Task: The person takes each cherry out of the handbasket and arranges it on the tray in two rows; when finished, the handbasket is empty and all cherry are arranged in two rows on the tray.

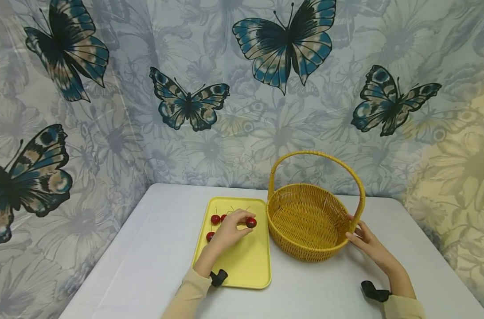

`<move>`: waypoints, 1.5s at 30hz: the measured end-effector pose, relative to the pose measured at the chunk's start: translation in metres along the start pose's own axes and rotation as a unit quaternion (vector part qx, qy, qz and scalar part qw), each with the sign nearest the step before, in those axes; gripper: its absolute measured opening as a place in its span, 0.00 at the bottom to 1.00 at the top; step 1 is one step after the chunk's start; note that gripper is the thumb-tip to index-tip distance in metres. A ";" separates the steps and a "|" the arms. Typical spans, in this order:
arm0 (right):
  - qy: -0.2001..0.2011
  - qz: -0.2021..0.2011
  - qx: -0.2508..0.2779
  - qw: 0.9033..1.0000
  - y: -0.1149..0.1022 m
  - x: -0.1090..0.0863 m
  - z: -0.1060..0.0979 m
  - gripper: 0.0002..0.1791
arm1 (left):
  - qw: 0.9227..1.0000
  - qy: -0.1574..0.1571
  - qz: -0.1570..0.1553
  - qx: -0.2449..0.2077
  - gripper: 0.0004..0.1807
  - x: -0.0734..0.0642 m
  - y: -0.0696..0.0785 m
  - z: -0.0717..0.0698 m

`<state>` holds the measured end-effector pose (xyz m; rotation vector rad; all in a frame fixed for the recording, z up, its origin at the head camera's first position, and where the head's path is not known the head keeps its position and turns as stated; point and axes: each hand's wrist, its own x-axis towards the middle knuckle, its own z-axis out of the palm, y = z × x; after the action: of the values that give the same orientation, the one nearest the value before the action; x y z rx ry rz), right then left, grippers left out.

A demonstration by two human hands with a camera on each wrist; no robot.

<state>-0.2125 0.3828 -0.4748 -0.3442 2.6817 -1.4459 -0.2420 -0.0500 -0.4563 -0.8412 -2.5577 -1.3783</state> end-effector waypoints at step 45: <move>-0.015 0.022 0.043 0.999 -0.002 -0.006 0.002 0.36 | 0.977 -0.093 -0.079 0.172 0.19 -0.011 -0.024 0.009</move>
<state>-0.2062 0.3810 -0.4747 -0.2971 2.5769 -1.5264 -0.2435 -0.0580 -0.4826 -0.7486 -2.9417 -0.8788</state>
